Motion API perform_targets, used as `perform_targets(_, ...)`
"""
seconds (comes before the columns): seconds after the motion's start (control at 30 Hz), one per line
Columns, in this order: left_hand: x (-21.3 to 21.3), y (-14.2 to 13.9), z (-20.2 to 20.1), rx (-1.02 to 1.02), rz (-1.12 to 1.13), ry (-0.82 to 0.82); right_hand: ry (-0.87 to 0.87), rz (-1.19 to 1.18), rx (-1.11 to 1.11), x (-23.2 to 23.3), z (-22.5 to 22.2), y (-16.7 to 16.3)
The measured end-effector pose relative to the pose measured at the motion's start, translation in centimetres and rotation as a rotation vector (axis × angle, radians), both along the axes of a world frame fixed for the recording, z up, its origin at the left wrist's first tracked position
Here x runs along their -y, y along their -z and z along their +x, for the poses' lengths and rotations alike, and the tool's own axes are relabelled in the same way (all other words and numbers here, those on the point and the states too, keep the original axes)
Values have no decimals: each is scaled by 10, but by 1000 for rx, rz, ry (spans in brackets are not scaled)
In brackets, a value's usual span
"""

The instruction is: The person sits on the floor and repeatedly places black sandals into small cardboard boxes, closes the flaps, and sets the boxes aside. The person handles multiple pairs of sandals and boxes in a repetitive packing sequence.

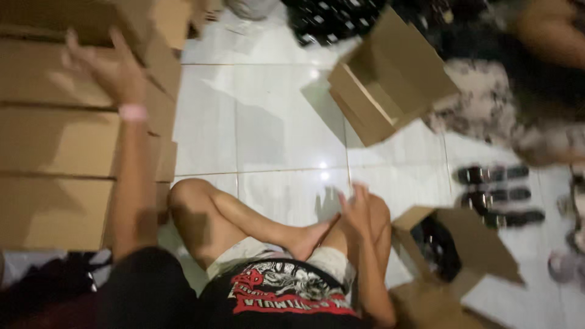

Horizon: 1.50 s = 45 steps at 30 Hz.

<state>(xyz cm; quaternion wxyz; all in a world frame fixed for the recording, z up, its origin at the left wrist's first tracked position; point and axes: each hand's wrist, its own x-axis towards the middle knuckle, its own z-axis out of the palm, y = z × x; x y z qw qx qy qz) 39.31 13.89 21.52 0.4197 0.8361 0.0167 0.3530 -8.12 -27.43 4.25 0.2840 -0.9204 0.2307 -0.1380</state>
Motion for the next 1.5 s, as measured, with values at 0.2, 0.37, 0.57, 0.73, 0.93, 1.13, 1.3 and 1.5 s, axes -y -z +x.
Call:
perform_targets(0.2, 54, 71, -230, -98, 175, 581, 131, -541, 222, 87, 139, -64)
perform_targets(0.37, 80, 99, -311, -312, 57, 695, -60, -602, 156, 107, 155, -74)
perform_targets(0.57, 112, 139, -276, -177, -315, 782, -514, -420, 147, 26, 51, -33)
perform_targets(0.73, 176, 190, -258, -599, -474, 813, -554, -197, 52, -21, -23, -43)
perform_targets(0.93, 198, 200, -290, -482, -296, 567, 321, 318, 443, 117, -47, -76)
perform_targets(1.13, 186, 201, -293, -434, -90, 480, 797, -404, 280, 335, -137, -104)
perform_targets(1.3, 177, 209, -301, -435, -103, 589, 638, -55, -988, 392, -187, -85)
perform_targets(1.5, 165, 200, -296, -434, -19, 463, 442, 68, -1238, 435, -182, -72)
